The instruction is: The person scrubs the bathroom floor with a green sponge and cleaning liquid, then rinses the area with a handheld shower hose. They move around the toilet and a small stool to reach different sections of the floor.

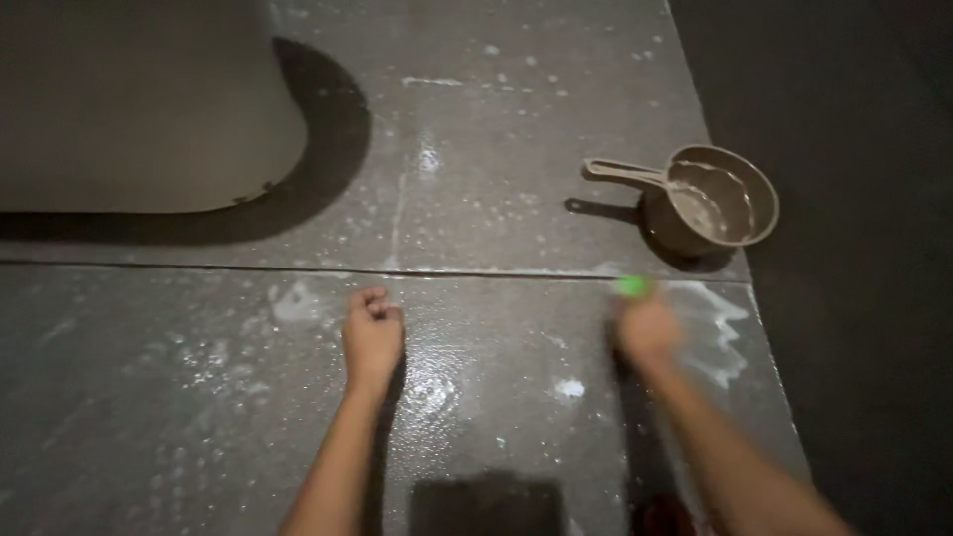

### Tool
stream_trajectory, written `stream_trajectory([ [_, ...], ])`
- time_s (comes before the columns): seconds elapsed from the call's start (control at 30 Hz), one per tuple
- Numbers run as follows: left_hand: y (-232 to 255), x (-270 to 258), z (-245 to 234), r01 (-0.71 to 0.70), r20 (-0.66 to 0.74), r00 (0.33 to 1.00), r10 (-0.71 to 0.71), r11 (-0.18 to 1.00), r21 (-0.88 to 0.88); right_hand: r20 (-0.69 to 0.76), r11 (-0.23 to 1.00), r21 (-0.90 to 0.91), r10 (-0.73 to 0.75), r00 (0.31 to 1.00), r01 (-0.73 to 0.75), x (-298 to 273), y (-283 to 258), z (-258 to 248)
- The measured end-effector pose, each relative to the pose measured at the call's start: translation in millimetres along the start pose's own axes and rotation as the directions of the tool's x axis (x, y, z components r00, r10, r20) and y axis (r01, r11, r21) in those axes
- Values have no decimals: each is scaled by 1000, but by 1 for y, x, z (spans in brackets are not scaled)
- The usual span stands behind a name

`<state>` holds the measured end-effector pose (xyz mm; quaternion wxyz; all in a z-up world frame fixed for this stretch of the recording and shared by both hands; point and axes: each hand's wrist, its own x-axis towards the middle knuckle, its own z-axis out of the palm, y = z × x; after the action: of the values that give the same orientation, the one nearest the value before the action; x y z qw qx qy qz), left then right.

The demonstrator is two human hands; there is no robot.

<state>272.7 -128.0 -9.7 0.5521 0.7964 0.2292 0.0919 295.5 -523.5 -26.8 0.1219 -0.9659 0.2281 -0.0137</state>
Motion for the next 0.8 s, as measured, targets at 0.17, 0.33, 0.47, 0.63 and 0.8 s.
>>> stream_trajectory([
  [0.17, 7, -12, 36, -93, 57, 994, 93, 996, -12, -175, 945, 175, -247, 953, 277, -132, -171, 75],
  [0.33, 8, -5, 14, 4, 34, 999, -9, 991, 133, 161, 979, 158, -153, 975, 127, -137, -161, 53],
  [0.47, -13, 5, -21, 81, 24, 996, -87, 977, 197, 130, 987, 100, 109, 986, -122, -58, -33, -18],
  [0.63, -52, 13, -34, 22, -3, 1000, -22, 987, 162, -41, 996, 86, 22, 999, -19, -73, -31, -5],
  [0.8, -82, 15, -34, 187, 113, 977, -181, 981, -44, 119, 884, 364, -358, 926, 294, -209, -176, 77],
])
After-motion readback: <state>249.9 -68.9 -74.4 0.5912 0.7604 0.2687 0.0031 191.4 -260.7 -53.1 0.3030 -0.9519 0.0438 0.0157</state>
